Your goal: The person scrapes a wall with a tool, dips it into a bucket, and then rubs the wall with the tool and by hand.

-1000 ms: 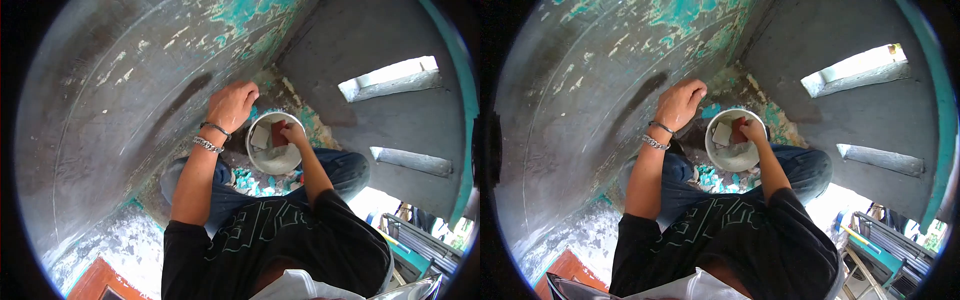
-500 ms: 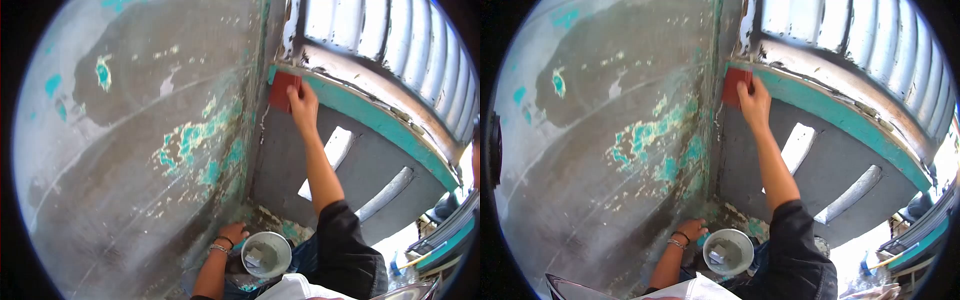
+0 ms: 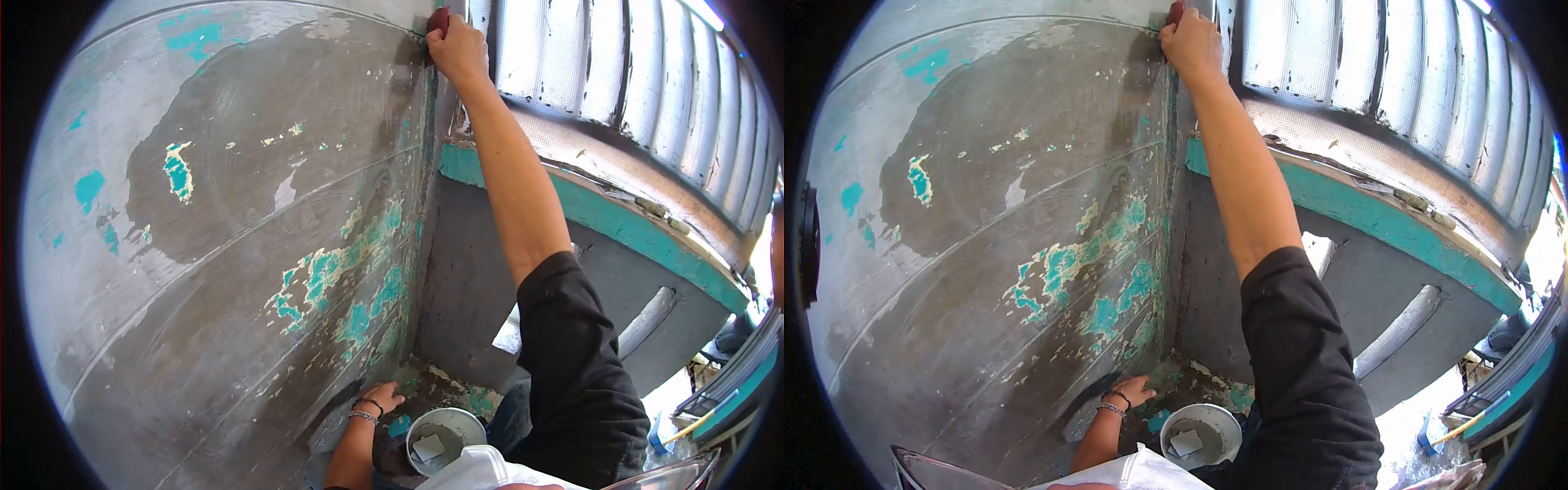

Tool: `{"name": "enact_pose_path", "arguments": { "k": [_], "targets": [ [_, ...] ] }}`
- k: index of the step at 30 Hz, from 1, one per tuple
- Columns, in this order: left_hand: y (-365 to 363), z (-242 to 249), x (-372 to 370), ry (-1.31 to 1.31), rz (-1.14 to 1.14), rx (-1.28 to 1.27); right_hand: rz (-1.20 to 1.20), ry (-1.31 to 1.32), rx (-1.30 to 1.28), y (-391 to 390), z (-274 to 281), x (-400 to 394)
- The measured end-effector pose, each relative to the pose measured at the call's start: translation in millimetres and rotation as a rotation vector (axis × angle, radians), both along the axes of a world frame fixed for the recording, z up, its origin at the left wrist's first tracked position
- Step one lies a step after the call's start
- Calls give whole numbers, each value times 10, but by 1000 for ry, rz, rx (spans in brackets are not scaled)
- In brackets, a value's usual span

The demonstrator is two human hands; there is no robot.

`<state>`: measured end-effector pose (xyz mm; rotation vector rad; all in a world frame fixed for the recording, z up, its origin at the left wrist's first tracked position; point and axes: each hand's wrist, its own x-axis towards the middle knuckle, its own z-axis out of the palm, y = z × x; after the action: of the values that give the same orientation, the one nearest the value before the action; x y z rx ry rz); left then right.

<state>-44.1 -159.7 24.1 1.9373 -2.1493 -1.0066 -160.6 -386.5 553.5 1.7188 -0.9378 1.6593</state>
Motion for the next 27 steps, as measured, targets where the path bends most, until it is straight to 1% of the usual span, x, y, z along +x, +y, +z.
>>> {"name": "enact_pose_path", "arguments": {
  "k": [2,4,6,7,8,9,10,12,14,15,17,18,20,22,24,27],
  "targets": [
    [-60,-42,36,10,-5,-4,7,-1,7,-4,-111,29],
    [-87,-183,58,21,-20,0,20,9,8,32,-439,37],
    [-152,-365,94,-2,-43,-36,85,13,-44,-34,-855,28],
    [-156,-314,81,-3,-49,-42,79,13,-50,46,-905,-11],
    [-130,-230,78,-32,-47,-24,69,25,46,119,-943,-56],
    [-114,-186,96,-61,-42,-3,60,37,145,174,-943,-86],
    [-135,-212,115,-61,-43,-3,60,37,145,177,-826,-106],
    [-169,-327,128,-45,-63,10,71,5,-63,100,-406,-97],
    [-132,-357,161,-54,-51,-11,11,17,-171,62,-93,-33],
    [-128,-349,181,-63,-46,-46,15,14,-162,87,-63,21],
    [-94,-254,183,-76,-34,-22,-55,19,124,91,-58,158],
    [-74,-210,176,-92,-26,-6,-56,22,132,97,-184,189],
    [-35,-182,139,-84,-32,-13,2,-1,-84,46,-671,183],
    [34,-166,78,-75,-37,-21,4,16,-46,70,-1142,175],
    [113,-151,46,-44,-84,-54,92,28,-2,179,-1662,164],
    [243,-228,63,-11,-79,-54,156,2,164,298,-2410,119]
  ]
}}
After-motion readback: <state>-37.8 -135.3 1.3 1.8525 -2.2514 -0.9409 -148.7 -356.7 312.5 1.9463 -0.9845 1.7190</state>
